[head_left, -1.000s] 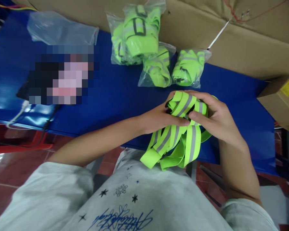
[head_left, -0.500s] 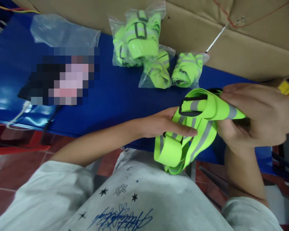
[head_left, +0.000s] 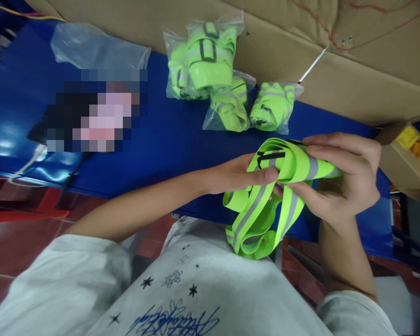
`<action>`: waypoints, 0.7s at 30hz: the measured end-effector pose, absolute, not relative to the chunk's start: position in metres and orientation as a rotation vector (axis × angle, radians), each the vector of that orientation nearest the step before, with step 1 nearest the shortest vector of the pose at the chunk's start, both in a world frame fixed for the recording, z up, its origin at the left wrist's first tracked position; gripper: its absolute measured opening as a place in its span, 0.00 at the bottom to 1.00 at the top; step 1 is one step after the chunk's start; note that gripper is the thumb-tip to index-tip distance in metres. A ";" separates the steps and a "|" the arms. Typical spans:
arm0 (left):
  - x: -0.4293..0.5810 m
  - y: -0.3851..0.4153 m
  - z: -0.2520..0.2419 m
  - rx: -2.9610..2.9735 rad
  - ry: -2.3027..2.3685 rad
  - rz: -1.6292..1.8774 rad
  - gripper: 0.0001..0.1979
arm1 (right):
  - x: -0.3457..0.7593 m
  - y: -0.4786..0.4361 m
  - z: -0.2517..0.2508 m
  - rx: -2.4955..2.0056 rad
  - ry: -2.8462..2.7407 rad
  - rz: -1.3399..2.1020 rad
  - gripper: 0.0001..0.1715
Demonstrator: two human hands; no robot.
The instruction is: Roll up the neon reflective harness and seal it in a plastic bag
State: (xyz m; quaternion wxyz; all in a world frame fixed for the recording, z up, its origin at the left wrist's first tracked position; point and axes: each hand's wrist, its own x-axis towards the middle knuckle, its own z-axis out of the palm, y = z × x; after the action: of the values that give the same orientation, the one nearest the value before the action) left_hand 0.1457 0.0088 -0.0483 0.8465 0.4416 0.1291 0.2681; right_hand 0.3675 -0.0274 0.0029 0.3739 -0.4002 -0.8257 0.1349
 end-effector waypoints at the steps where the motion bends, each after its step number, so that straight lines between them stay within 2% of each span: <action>1: 0.145 0.009 -0.049 0.956 0.255 0.534 0.34 | 0.368 -0.027 0.003 -0.987 -2.112 0.297 0.42; 3: 0.144 0.010 -0.050 0.984 0.229 0.486 0.32 | 0.367 -0.024 0.001 -0.892 -2.072 0.170 0.36; 8: 0.144 0.011 -0.055 0.872 0.089 0.426 0.27 | 0.357 -0.019 -0.008 -0.768 -1.951 0.142 0.28; 14: 0.155 0.001 -0.053 0.771 0.244 0.457 0.17 | 0.340 -0.031 -0.004 -1.032 -1.733 0.322 0.16; 18: 0.155 -0.002 -0.052 0.745 0.341 0.388 0.12 | 0.339 -0.033 0.000 -1.175 -1.725 0.349 0.15; 21: 0.152 -0.001 -0.052 0.732 0.288 0.289 0.13 | 0.342 -0.032 0.000 -1.199 -1.785 0.303 0.17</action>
State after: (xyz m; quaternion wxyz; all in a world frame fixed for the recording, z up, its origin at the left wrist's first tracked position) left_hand 0.1519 -0.0015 -0.0522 0.9134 0.3554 0.1400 0.1404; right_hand 0.3419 -0.0317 -0.0004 0.4661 -0.4886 -0.7271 0.1235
